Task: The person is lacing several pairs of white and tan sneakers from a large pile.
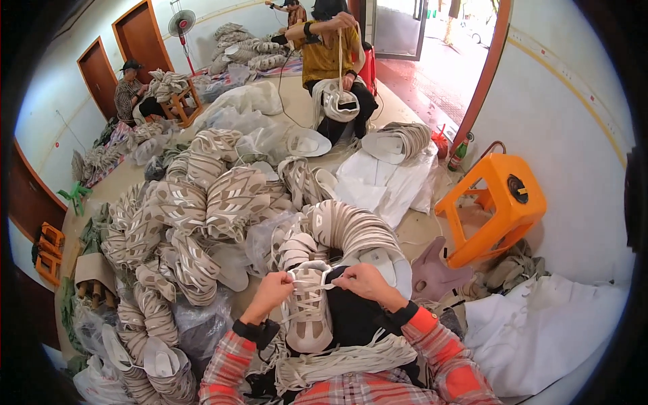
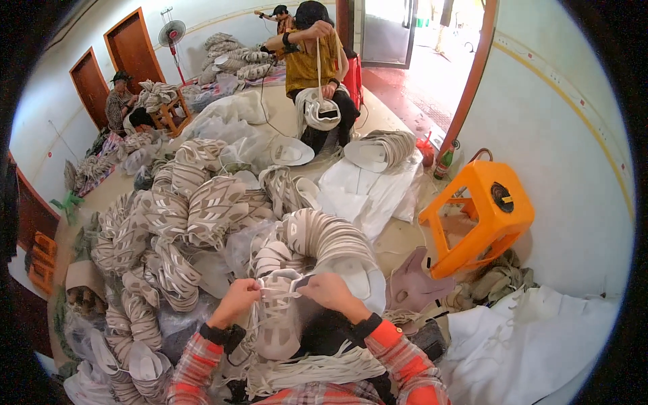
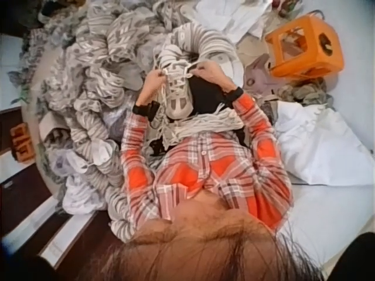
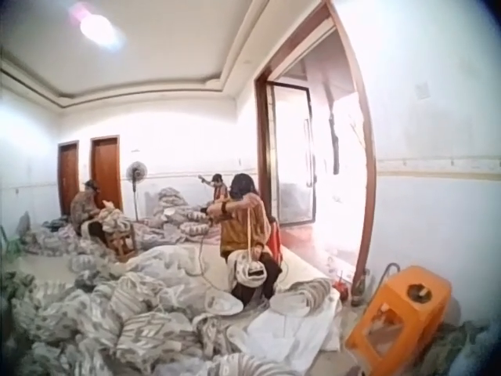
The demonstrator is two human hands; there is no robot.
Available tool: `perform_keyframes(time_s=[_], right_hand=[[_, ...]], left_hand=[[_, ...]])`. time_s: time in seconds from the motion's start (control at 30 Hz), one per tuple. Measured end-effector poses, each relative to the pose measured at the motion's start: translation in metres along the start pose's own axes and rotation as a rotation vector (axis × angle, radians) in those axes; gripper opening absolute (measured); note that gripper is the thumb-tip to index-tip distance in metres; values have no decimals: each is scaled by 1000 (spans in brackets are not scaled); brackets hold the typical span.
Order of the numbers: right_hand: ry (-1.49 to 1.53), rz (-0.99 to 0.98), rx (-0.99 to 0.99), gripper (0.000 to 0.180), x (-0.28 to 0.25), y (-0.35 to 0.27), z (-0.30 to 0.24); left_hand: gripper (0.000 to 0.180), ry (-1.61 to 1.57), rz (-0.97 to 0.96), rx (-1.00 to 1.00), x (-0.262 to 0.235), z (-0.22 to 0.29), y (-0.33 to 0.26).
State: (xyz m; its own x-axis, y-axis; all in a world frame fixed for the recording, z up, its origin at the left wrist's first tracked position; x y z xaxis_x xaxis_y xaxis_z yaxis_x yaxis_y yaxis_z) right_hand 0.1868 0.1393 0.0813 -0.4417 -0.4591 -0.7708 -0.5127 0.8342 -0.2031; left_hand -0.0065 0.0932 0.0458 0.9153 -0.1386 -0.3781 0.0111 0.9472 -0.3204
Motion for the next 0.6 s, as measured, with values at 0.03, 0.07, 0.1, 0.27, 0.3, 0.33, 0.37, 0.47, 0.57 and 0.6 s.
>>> perform_keyframes(time_s=[0.03, 0.07, 0.1, 0.27, 0.3, 0.33, 0.37, 0.47, 0.57, 0.6], right_hand=[[153, -64, -14, 35, 3, -1, -1], [150, -66, -17, 35, 1, -3, 1], [186, -36, -182, 28, -8, -7, -10], [372, -109, -562, 18, 15, -25, -39], [374, -105, -566, 18, 25, -17, -36], [444, -106, -396, 17, 38, 2, -18], [519, -118, -228, 18, 52, 15, -6], [790, -179, 41, 22, 58, 31, 1], [849, -110, 28, 22, 53, 44, 6], [747, -193, -11, 21, 53, 42, 5]], left_hand=[[7, -4, 4, 1, -7, -7, 0], [8, -720, -155, -105, 3, -21, -2], [10, -1435, -321, -208, 15, -16, -4], [11, -1941, 165, -41, -85, -24, 7], [13, -1951, 211, 62, -112, -26, 12], [15, -1956, 255, 165, -143, -28, 17], [14, -1930, 335, 303, -195, -37, 13], [14, -1617, 209, 819, -318, 5, -30], [14, -1455, 364, 693, -281, 43, -13], [14, -1472, 602, 529, -244, 62, -6]])
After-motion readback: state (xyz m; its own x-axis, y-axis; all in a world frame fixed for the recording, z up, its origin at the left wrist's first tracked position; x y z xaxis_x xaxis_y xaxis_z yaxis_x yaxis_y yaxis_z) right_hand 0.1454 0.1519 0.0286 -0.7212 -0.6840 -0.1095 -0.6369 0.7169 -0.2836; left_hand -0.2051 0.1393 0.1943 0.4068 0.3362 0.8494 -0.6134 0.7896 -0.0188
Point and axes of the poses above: each hand's wrist, its own y-axis towards the middle knuckle, its own x-axis out of the palm, z = x × y, the point moved 10 cm from there along y, towards the middle knuckle, and after that the axes turned 11 degrees about -y, right-handed, at the moved point
